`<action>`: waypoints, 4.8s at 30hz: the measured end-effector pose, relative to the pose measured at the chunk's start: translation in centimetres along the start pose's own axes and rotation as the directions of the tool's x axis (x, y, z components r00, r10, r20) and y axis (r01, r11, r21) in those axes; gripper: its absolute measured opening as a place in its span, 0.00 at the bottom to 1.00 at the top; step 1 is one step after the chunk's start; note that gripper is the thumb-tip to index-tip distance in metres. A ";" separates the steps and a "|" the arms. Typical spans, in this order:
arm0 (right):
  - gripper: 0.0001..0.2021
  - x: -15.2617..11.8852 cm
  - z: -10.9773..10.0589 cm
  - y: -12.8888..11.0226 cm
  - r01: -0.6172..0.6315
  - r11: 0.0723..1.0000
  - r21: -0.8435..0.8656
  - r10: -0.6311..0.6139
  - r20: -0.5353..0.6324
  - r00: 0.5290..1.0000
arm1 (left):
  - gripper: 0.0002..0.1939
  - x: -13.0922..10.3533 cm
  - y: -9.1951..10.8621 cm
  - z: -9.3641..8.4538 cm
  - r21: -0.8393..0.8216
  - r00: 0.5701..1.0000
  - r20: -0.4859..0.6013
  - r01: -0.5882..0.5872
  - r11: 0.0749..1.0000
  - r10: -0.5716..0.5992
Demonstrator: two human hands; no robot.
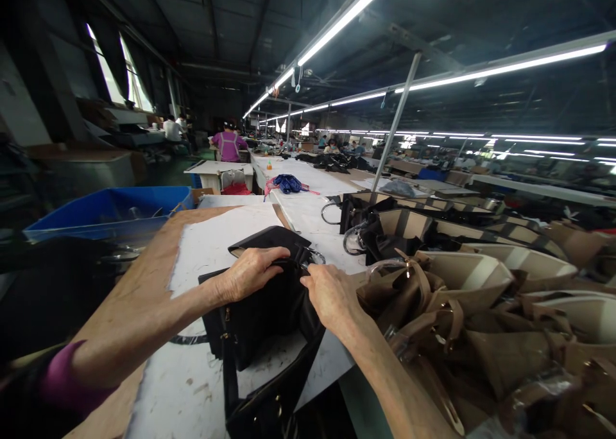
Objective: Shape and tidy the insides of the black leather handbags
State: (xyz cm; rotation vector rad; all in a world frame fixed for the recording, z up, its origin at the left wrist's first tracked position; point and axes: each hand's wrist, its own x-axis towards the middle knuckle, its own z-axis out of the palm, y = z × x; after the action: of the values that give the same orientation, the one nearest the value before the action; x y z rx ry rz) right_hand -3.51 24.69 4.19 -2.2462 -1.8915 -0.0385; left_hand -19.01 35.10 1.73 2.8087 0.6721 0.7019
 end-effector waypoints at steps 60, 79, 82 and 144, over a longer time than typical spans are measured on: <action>0.19 -1.1 0.3 -1.3 0.214 0.977 0.008 -0.209 -0.198 0.958 | 0.19 -2.6 1.2 -0.9 0.075 0.980 -0.012 0.198 0.977 -0.198; 0.06 1.1 0.9 -2.6 0.315 0.948 0.041 -0.307 -0.131 0.943 | 0.16 -2.9 0.5 -0.9 0.037 0.978 0.028 0.203 0.978 -0.204; 0.06 1.1 1.2 -2.5 0.360 0.930 0.079 -0.350 -0.118 0.929 | 0.14 -2.8 0.4 -1.0 0.034 0.978 0.023 0.208 0.978 -0.209; 0.12 -1.5 1.0 -0.3 -0.163 0.967 0.197 0.168 -0.008 0.986 | 0.11 -0.7 2.9 -0.7 0.077 0.965 0.088 0.240 0.968 -0.246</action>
State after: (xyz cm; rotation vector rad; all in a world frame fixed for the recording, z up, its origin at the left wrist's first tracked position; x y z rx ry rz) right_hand -4.21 23.44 3.07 -2.2481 -1.6119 0.1389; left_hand -18.76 32.19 2.81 2.7297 1.0169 0.5037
